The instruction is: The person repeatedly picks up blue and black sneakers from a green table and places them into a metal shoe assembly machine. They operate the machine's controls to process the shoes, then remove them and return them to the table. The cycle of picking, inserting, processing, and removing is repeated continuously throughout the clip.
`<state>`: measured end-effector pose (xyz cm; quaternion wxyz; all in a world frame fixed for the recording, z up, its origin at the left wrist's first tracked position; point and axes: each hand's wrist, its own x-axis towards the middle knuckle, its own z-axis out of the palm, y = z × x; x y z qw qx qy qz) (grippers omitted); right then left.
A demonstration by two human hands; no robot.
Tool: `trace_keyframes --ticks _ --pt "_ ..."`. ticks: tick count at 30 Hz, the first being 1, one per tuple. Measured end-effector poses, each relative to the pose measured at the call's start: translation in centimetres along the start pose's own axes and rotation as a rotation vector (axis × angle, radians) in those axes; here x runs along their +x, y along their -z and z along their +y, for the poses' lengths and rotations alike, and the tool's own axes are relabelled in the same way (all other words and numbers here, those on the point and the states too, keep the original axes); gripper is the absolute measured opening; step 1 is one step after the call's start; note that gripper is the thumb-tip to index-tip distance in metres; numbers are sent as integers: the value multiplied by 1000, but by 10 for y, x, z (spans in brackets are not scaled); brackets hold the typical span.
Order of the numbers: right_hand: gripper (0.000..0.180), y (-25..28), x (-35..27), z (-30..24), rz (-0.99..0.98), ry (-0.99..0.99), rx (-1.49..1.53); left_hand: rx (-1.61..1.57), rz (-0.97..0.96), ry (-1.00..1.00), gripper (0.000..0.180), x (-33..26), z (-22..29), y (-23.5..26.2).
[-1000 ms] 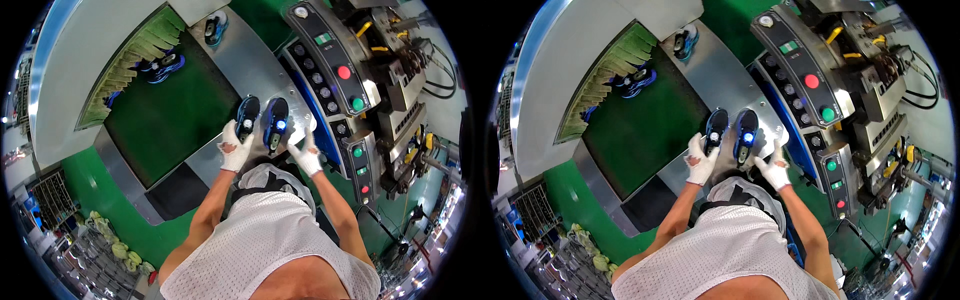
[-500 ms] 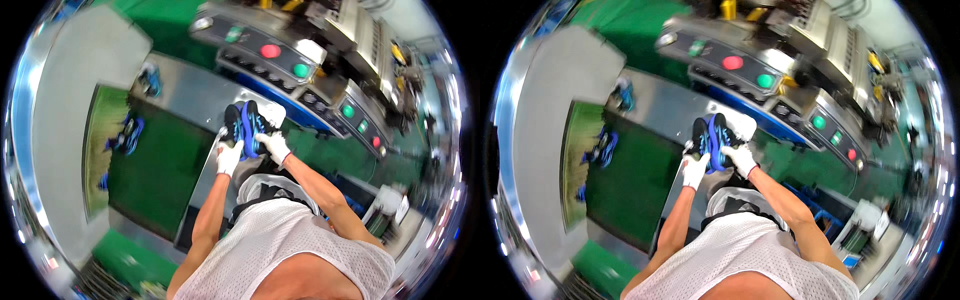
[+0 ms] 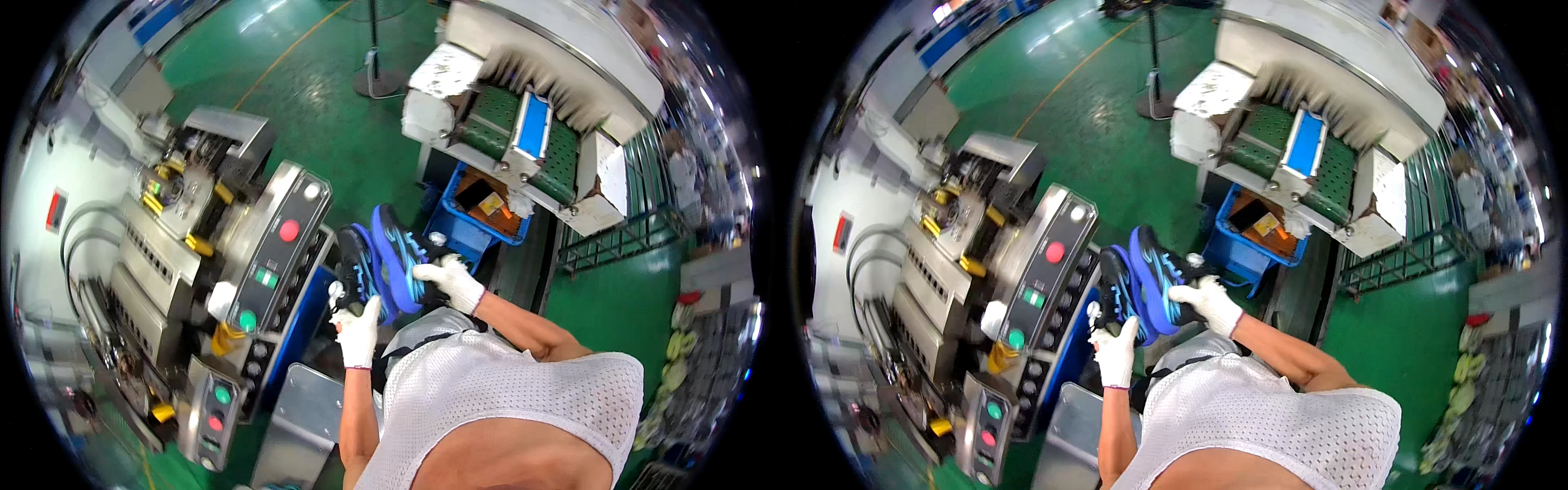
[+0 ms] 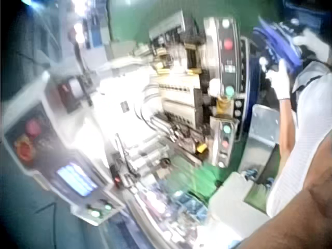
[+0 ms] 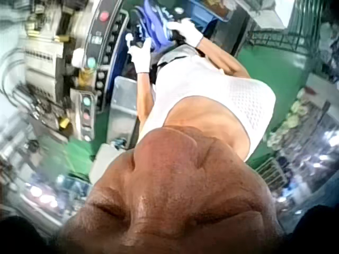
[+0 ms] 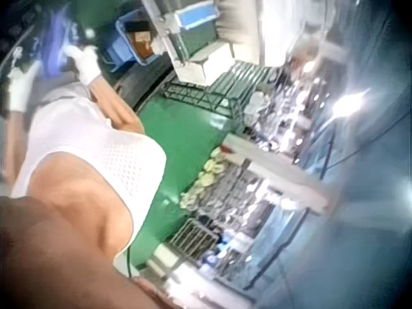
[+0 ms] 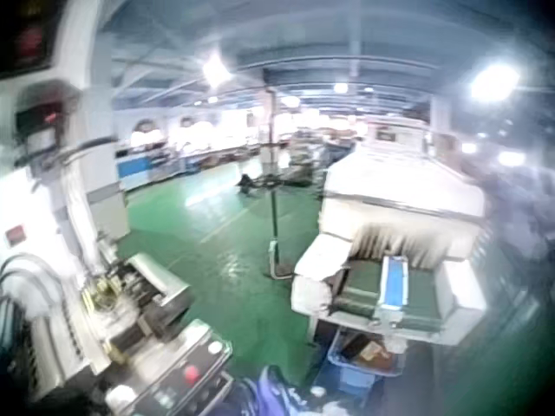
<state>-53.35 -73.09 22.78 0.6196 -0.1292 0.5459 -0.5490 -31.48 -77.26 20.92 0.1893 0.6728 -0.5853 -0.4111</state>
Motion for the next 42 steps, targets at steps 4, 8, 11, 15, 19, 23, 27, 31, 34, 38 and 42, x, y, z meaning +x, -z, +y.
trace_keyframes --ticks 4,8,11,15,19,23,27,31,34,38,42 --pt "52 76 -10 -65 302 341 123 27 -196 -276 84 47 105 -61" --pt "63 173 1 -130 738 637 -82 -190 -323 -643 73 88 227 -132" --pt "84 235 4 -198 1198 297 -621 -275 -380 -773 70 130 316 -202" --pt "90 346 82 -207 1475 398 -1118 -95 -300 -909 71 187 381 -329" --pt "85 385 120 -255 1487 291 -979 -63 -248 -932 71 229 413 -407" --pt "87 400 132 -299 1427 300 -1183 -34 -468 -805 73 228 440 -395" --pt "54 300 124 -287 1113 1159 -941 -238 -287 -1086 58 199 330 -348" --pt "45 156 143 -192 242 719 -569 110 -545 -655 45 151 152 -223" --pt "51 133 206 -79 -504 133 -971 352 -493 -113 50 112 -44 -145" --pt "62 53 218 -1 -947 229 -1718 252 207 689 48 -22 -239 -5" --pt "57 -11 225 54 -963 160 -1638 7 1038 1022 42 -166 -374 29"
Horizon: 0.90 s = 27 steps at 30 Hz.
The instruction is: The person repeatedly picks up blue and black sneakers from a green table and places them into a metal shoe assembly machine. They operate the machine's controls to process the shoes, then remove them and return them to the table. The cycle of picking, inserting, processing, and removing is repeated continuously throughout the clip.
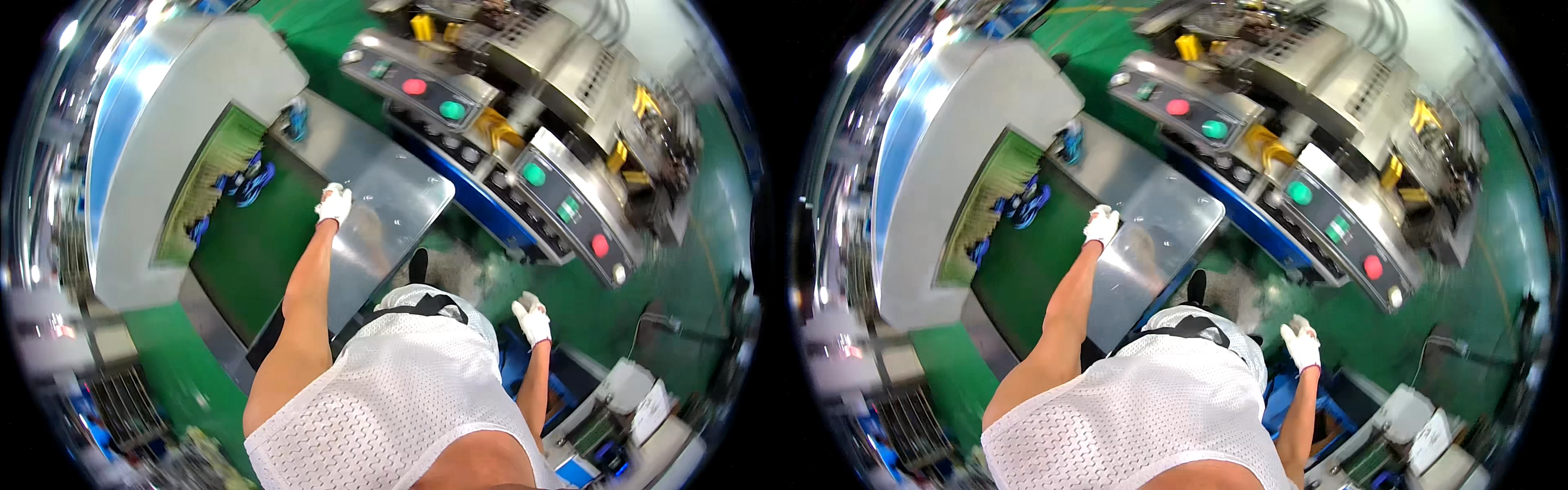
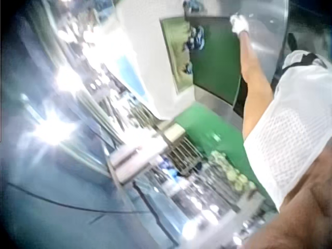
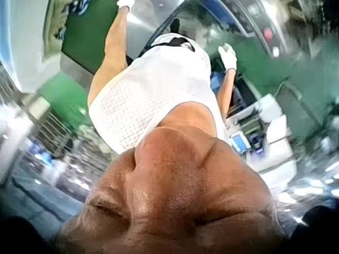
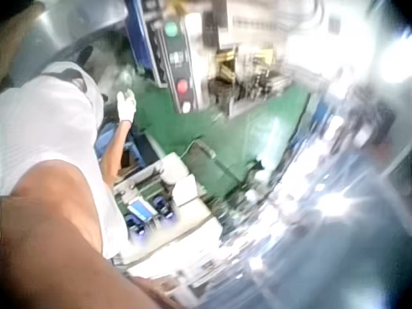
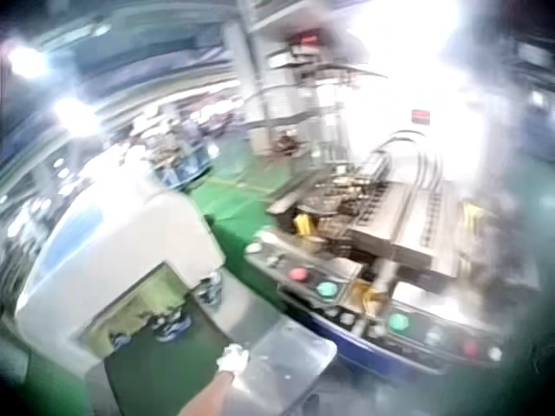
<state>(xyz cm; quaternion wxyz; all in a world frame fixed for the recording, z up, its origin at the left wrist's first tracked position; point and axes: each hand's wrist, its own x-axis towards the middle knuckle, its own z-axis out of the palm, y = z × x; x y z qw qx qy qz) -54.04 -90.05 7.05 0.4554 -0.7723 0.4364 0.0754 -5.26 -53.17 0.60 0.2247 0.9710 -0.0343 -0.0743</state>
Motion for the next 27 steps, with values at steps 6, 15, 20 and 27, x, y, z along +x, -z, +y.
trace_keyframes --ticks 6,15,20,27 --pt "58 -42 66 -65 -132 0 -154 39 -171 420 73 -1 -101 53" --pt "56 -85 53 -186 -359 -172 -464 -64 290 531 77 158 -221 176" --pt "58 -92 86 -199 -407 -97 -905 28 465 260 48 187 -263 122" --pt "58 -163 112 -287 -415 361 -570 -146 350 95 27 121 -210 133"
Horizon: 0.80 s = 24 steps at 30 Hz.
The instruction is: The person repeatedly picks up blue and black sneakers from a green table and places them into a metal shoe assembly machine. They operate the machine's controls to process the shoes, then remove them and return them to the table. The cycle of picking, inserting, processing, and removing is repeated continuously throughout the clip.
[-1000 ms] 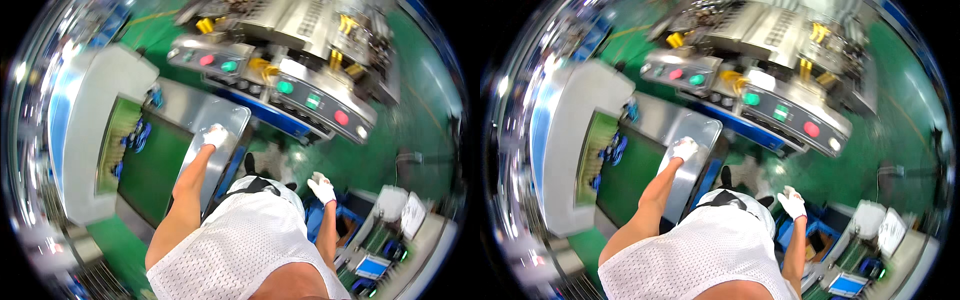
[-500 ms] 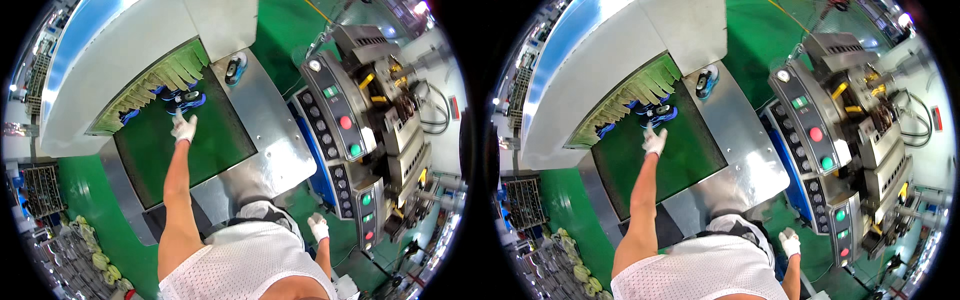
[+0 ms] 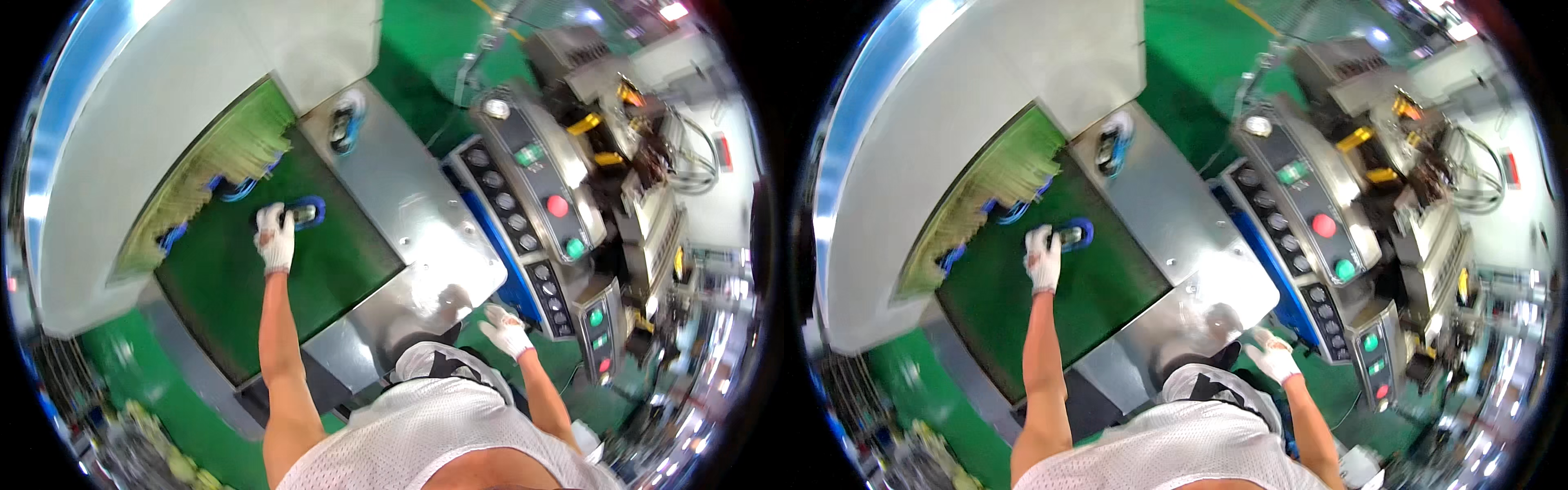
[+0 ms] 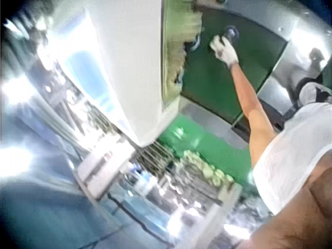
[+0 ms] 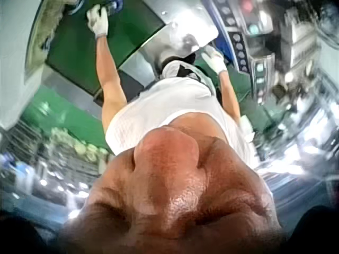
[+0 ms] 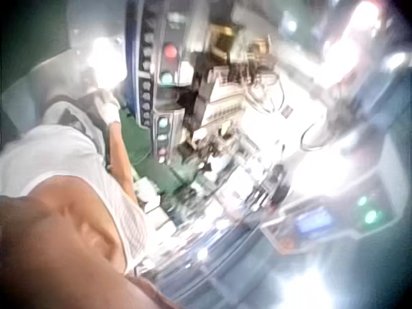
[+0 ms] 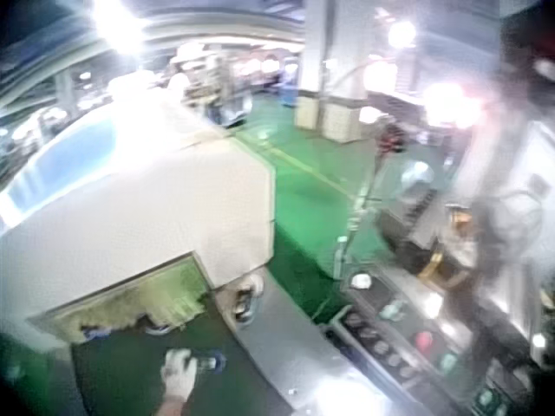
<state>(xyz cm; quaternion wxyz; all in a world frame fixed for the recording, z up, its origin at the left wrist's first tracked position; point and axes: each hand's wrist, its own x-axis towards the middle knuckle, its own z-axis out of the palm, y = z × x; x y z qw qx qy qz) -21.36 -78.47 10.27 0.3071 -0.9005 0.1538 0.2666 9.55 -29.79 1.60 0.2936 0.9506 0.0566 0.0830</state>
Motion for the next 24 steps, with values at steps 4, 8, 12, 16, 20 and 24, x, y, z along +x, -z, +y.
trace_keyframes --ticks 4,8,12,16,20,24 --pt "69 21 35 -103 -280 126 100 -143 -192 -182 20 -91 71 -6" --pt "57 -30 52 -115 196 580 -306 -404 -507 -194 19 -174 189 -4" --pt "26 -4 44 -87 54 385 -52 -415 -567 -574 18 -201 280 4" --pt "37 80 -16 -72 93 285 271 -475 -645 -835 24 -197 359 11" --pt "66 143 -60 -42 -36 -82 691 -724 -729 -761 43 -185 445 27" --pt "58 144 -77 18 6 156 1503 -676 -309 -952 53 -157 511 24"
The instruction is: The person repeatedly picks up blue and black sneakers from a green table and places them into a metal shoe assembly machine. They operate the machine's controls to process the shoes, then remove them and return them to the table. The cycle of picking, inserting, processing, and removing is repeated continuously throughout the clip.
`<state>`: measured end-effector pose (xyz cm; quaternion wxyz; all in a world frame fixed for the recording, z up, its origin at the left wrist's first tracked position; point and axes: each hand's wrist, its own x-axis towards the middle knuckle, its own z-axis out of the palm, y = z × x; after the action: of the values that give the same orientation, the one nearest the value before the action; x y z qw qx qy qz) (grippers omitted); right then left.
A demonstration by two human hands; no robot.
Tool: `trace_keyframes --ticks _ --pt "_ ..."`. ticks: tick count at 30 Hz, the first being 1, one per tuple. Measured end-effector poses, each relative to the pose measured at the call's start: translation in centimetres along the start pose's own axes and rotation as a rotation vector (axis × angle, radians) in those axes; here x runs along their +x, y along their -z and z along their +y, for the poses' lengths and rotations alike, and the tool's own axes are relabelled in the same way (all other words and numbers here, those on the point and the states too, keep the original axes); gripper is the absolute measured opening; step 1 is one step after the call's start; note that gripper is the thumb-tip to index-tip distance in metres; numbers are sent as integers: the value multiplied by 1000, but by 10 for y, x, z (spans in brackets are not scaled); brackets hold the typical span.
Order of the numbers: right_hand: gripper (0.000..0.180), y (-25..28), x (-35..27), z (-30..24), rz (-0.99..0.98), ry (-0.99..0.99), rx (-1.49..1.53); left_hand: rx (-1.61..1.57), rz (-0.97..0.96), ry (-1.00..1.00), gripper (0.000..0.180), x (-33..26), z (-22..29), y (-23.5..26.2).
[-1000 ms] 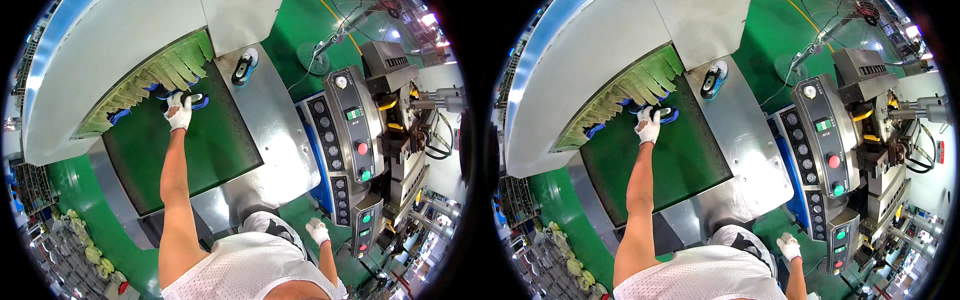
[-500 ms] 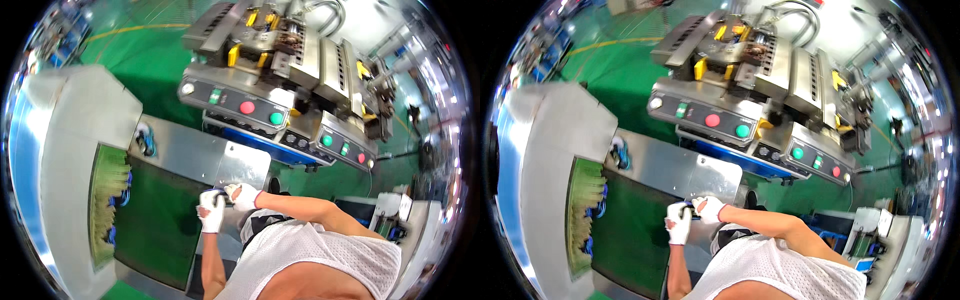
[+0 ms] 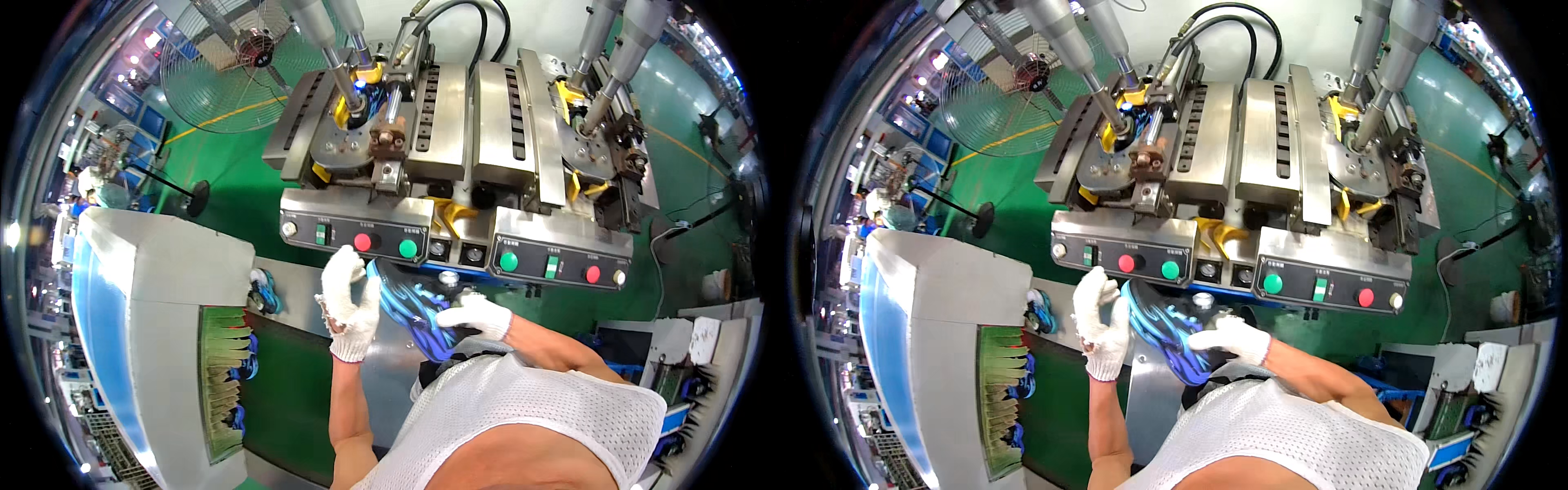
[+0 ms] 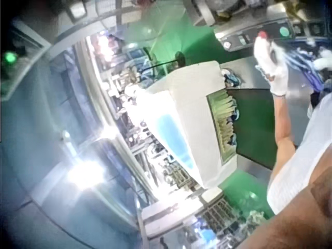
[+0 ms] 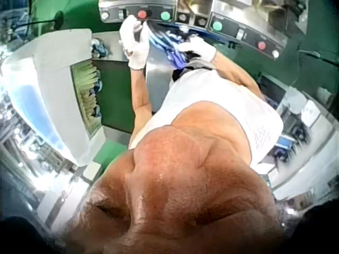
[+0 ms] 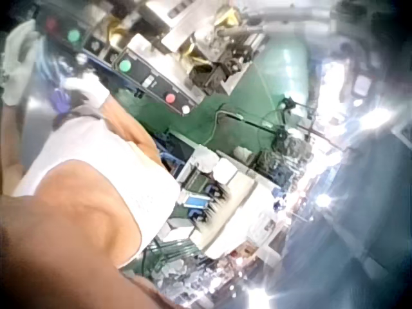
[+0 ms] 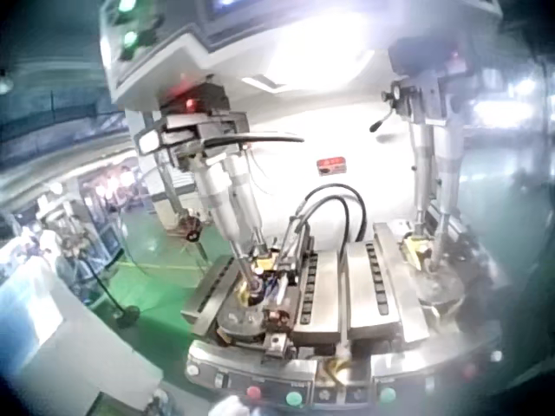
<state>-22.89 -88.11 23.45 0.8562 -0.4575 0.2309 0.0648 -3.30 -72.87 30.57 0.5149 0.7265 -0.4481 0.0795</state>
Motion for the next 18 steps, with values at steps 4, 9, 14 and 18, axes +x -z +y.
trace_keyframes --ticks 4,9,14,18 --pt "54 24 -30 -45 67 148 258 -3 39 205 49 21 -17 -22" --pt "54 59 -38 -71 104 310 437 59 -78 288 48 70 -45 -55" --pt "62 53 -34 -95 60 385 532 294 -191 80 50 137 -96 -83" --pt "62 46 -23 -95 73 414 572 291 -285 77 51 192 -162 -118"
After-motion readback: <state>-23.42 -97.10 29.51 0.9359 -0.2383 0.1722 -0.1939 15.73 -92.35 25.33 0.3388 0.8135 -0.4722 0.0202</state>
